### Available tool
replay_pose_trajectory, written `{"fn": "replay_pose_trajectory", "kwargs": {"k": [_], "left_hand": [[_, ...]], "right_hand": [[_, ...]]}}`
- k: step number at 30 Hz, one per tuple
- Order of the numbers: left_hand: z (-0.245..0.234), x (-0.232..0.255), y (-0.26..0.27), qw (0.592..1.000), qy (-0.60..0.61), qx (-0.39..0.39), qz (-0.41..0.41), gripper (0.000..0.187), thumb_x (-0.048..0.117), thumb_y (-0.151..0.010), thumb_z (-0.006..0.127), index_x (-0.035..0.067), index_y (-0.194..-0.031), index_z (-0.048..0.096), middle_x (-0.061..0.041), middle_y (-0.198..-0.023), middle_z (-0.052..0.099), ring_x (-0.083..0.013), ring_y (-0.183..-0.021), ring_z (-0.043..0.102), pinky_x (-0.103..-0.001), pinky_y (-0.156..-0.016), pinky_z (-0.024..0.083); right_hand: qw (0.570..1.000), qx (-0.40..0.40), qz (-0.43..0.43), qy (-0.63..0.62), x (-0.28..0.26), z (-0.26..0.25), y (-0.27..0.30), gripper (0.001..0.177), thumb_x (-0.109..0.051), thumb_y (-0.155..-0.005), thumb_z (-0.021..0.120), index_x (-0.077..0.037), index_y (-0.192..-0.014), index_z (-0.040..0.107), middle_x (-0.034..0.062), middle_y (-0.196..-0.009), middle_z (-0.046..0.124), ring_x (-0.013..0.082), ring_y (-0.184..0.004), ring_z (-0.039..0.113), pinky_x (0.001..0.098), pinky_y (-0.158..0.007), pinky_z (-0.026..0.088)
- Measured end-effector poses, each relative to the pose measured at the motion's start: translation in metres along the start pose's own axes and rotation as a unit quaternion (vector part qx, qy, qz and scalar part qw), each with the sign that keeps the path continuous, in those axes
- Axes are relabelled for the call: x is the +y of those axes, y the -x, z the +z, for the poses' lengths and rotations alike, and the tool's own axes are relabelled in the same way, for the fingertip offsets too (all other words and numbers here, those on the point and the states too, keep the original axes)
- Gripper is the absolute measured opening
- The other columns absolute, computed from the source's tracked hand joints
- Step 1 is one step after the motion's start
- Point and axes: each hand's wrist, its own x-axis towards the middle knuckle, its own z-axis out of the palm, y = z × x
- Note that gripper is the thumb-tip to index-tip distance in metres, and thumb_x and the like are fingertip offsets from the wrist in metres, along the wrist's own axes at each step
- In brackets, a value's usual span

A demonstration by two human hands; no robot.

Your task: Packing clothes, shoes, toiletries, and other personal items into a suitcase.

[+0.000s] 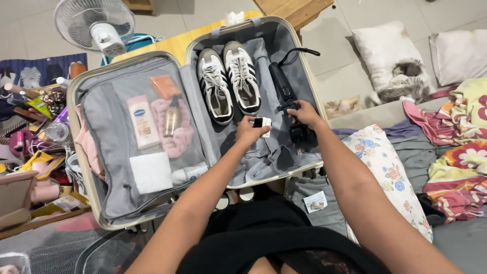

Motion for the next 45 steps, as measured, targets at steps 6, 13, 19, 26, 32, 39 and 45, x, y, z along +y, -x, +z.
{"fn": "replay_pose_trajectory", "kwargs": {"k": [6, 13, 19, 26, 32, 39, 45], "left_hand": [[0.024, 0.005, -0.010, 1.000, 0.027, -0.003, -0.008, 0.078, 0.035, -0.058, 0.094, 0.010, -0.124, 0.061, -0.008, -0.106, 0.077, -0.0203, -0.091, 0.076, -0.035, -0.079, 0.059], [0.047, 0.007, -0.013, 1.000, 0.016, 0.004, -0.004, 0.074, 0.033, -0.059, 0.095, 0.008, -0.121, 0.064, -0.009, -0.105, 0.078, -0.0194, -0.090, 0.075, -0.034, -0.080, 0.058], [0.067, 0.021, -0.029, 0.993, 0.110, -0.013, -0.036, 0.074, 0.032, -0.060, 0.095, 0.004, -0.119, 0.061, -0.011, -0.103, 0.076, -0.0200, -0.088, 0.075, -0.033, -0.079, 0.058], [0.116, 0.022, -0.073, 0.970, 0.219, -0.056, -0.091, 0.064, 0.030, -0.060, 0.095, 0.002, -0.110, 0.064, -0.012, -0.100, 0.074, -0.0248, -0.085, 0.075, -0.038, -0.068, 0.059], [0.116, 0.029, -0.060, 0.997, 0.058, -0.035, -0.037, 0.076, 0.037, -0.059, 0.098, -0.001, -0.116, 0.065, -0.014, -0.110, 0.073, -0.0260, -0.095, 0.072, -0.037, -0.080, 0.058], [0.094, 0.012, -0.047, 0.974, -0.156, 0.048, 0.156, 0.079, 0.037, -0.057, 0.095, 0.011, -0.120, 0.055, -0.014, -0.123, 0.061, -0.0359, -0.109, 0.064, -0.046, -0.090, 0.053], [0.061, -0.017, 0.002, 0.949, -0.215, -0.017, 0.232, 0.069, 0.034, -0.058, 0.094, 0.015, -0.117, 0.063, -0.011, -0.122, 0.063, -0.0329, -0.113, 0.063, -0.043, -0.096, 0.053]], "right_hand": [[0.997, 0.029, -0.031, 0.063, 0.001, 0.005, -0.002, 0.054, -0.019, -0.089, 0.079, 0.008, -0.130, 0.056, 0.0167, -0.093, 0.070, 0.0196, -0.066, 0.065, 0.0365, -0.056, 0.053], [0.978, 0.101, -0.116, 0.140, -0.017, 0.005, 0.039, 0.048, -0.029, -0.098, 0.069, 0.002, -0.134, 0.059, 0.0177, -0.109, 0.073, 0.0248, -0.098, 0.072, 0.0363, -0.087, 0.056], [0.926, 0.241, -0.243, 0.156, -0.063, 0.025, 0.143, 0.033, -0.013, -0.099, 0.066, -0.001, -0.129, 0.062, 0.0193, -0.118, 0.068, 0.0311, -0.107, 0.068, 0.0378, -0.090, 0.054], [0.922, 0.289, -0.229, 0.122, -0.068, 0.040, 0.253, 0.032, -0.006, -0.095, 0.066, -0.005, -0.127, 0.064, 0.0128, -0.111, 0.068, 0.0230, -0.094, 0.069, 0.0349, -0.085, 0.055], [0.907, 0.378, -0.181, 0.028, -0.041, 0.049, 0.311, 0.031, -0.003, -0.096, 0.065, -0.005, -0.127, 0.063, 0.0084, -0.110, 0.066, 0.0145, -0.087, 0.067, 0.0277, -0.076, 0.054], [0.899, 0.404, -0.157, -0.056, 0.013, 0.076, 0.320, 0.029, -0.004, -0.097, 0.067, -0.006, -0.127, 0.065, 0.0052, -0.107, 0.068, 0.0118, -0.087, 0.062, 0.0261, -0.075, 0.052], [0.905, 0.393, -0.148, -0.062, 0.011, 0.089, 0.333, 0.029, -0.005, -0.096, 0.066, -0.006, -0.125, 0.064, 0.0042, -0.107, 0.069, 0.0104, -0.090, 0.066, 0.0250, -0.075, 0.053]]}}
